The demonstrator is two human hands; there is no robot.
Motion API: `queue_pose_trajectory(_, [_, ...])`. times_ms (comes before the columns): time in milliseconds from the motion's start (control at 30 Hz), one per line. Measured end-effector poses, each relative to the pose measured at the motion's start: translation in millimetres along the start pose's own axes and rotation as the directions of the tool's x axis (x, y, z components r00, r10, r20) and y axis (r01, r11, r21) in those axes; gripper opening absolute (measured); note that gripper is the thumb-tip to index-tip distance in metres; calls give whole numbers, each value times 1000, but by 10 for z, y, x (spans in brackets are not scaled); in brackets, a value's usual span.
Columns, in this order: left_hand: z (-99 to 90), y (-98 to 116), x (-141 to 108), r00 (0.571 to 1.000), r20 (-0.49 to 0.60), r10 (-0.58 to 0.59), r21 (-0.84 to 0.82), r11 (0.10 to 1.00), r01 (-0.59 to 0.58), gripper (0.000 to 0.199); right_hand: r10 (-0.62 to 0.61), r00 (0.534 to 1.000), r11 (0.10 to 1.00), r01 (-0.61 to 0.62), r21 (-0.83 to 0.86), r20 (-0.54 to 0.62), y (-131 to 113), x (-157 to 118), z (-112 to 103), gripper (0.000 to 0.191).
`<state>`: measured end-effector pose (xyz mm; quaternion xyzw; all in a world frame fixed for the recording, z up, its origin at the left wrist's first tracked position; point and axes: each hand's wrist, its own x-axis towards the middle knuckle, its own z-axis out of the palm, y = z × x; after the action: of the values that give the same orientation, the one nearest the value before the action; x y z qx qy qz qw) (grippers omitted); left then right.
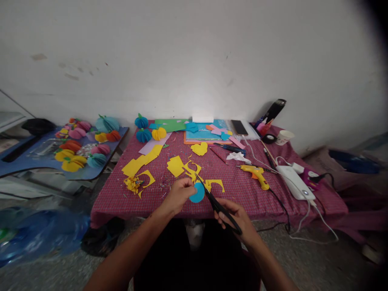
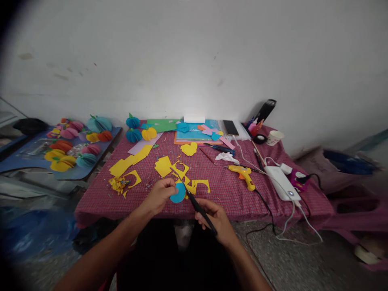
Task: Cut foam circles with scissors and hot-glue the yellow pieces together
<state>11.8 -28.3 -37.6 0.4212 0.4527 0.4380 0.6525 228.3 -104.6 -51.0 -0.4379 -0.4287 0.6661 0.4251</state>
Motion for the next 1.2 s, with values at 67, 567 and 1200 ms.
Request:
queue_pose_trajectory(67, [-6,-5,6,1000,2,-3,2,1000,3,14,-8,1000,1000,8,-5,7,-11,-4,2,45])
queue_pose_trajectory(567, [-30,99,13,998,60,-26,78,997,21,12,-19,997,1000,20,-13,80,-18,-12,-60,46])
queue_pose_trajectory(1200, [-27,111,30,995,98,-20,144,990,6,12,-28,998,1000,27,14,57,15,16,-45,43])
